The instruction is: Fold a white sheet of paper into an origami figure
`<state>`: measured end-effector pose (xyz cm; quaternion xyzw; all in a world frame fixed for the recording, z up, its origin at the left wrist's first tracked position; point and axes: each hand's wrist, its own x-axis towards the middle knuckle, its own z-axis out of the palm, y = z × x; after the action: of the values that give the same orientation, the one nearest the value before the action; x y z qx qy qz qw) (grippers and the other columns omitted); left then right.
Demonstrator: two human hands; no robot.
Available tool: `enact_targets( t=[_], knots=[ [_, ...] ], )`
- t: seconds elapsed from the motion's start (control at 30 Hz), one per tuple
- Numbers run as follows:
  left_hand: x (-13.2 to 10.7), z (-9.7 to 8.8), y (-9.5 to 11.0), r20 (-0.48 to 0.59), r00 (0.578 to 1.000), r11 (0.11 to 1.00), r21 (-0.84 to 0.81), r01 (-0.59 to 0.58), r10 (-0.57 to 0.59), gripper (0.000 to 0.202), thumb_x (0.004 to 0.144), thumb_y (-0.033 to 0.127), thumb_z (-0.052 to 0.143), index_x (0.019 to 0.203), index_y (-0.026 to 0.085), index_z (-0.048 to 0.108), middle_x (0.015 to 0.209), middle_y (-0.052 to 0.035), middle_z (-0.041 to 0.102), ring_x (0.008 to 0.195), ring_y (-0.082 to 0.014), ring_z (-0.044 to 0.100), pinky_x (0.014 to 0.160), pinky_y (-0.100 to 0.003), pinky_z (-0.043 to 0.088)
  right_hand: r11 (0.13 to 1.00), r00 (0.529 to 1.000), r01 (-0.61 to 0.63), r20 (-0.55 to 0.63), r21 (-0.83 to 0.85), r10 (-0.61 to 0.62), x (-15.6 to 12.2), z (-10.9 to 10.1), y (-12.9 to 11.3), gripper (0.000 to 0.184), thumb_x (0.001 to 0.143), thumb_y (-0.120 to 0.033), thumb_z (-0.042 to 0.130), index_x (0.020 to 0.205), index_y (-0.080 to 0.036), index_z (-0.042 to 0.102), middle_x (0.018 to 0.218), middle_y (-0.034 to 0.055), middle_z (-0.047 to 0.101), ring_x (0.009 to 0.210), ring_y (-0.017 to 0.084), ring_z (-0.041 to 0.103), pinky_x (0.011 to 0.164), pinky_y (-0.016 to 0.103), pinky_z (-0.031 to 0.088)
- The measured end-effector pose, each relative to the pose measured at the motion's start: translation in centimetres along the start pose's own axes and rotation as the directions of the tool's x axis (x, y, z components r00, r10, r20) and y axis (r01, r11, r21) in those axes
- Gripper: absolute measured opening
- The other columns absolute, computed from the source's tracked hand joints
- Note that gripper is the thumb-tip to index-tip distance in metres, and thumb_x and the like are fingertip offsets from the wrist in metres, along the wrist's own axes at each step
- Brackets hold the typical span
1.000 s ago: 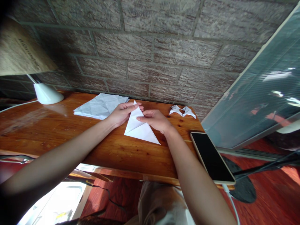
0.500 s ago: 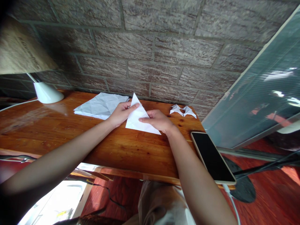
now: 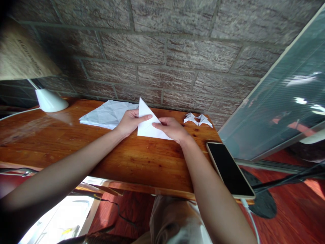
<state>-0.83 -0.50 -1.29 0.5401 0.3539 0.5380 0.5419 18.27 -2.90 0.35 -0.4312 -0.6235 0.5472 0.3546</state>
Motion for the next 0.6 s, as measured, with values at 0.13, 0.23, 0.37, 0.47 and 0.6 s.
enact_targets(
  t=[0.13,0.23,0.37,0.47,0.6],
  knots=[
    [0.04,0.05,0.14,-0.023,0.999,0.999,-0.020,-0.029,0.029,0.038,0.057,0.041,0.091,0.082,0.015,0.078,0.081,-0.0034,0.078,0.064,-0.0156,0.065,0.061,-0.027,0.050,1.000,1.000,-0.010,-0.018,-0.022,0.009,-0.03,-0.02,-0.15,0.030,0.073,-0.042,0.080,0.092,-0.019,0.077,0.085,0.0013,0.076,0.068,0.015,0.063,0.062,0.025,0.047],
    [0.03,0.01,0.14,-0.004,1.000,1.000,-0.006,-0.005,0.005,0.039,0.056,0.040,0.092,0.082,0.015,0.078,0.081,-0.0040,0.078,0.065,-0.0163,0.065,0.062,-0.027,0.050,0.999,1.000,-0.007,-0.027,-0.047,0.006,-0.04,-0.05,-0.19,0.031,0.074,-0.041,0.078,0.094,-0.017,0.076,0.086,0.0021,0.076,0.068,0.015,0.062,0.062,0.026,0.046],
    [-0.01,0.04,-0.06,0.014,0.997,0.998,0.006,0.070,-0.070,0.041,0.051,0.036,0.095,0.082,0.014,0.078,0.083,-0.0054,0.078,0.067,-0.0180,0.067,0.063,-0.028,0.051,0.998,1.000,0.002,-0.025,-0.056,-0.004,-0.01,-0.06,-0.15,0.033,0.075,-0.043,0.077,0.095,-0.017,0.075,0.086,0.0023,0.076,0.068,0.016,0.062,0.061,0.026,0.046],
    [0.00,0.12,-0.14,-0.011,0.998,0.997,-0.033,0.066,-0.067,0.041,0.050,0.035,0.095,0.080,0.014,0.078,0.083,-0.0055,0.078,0.066,-0.0179,0.067,0.063,-0.029,0.052,0.998,0.999,0.015,-0.030,-0.055,-0.016,0.01,0.03,-0.14,0.036,0.073,-0.046,0.077,0.094,-0.017,0.074,0.086,0.0021,0.075,0.071,0.016,0.062,0.063,0.027,0.046],
    [0.08,0.21,-0.06,-0.017,0.997,0.993,-0.092,0.070,-0.072,0.041,0.050,0.035,0.095,0.081,0.014,0.079,0.084,-0.0067,0.079,0.067,-0.0189,0.068,0.065,-0.030,0.054,0.999,0.998,0.034,-0.043,-0.041,-0.036,0.09,0.06,-0.08,0.038,0.072,-0.048,0.078,0.093,-0.017,0.074,0.085,0.0020,0.075,0.072,0.017,0.062,0.064,0.027,0.046]
  ],
)
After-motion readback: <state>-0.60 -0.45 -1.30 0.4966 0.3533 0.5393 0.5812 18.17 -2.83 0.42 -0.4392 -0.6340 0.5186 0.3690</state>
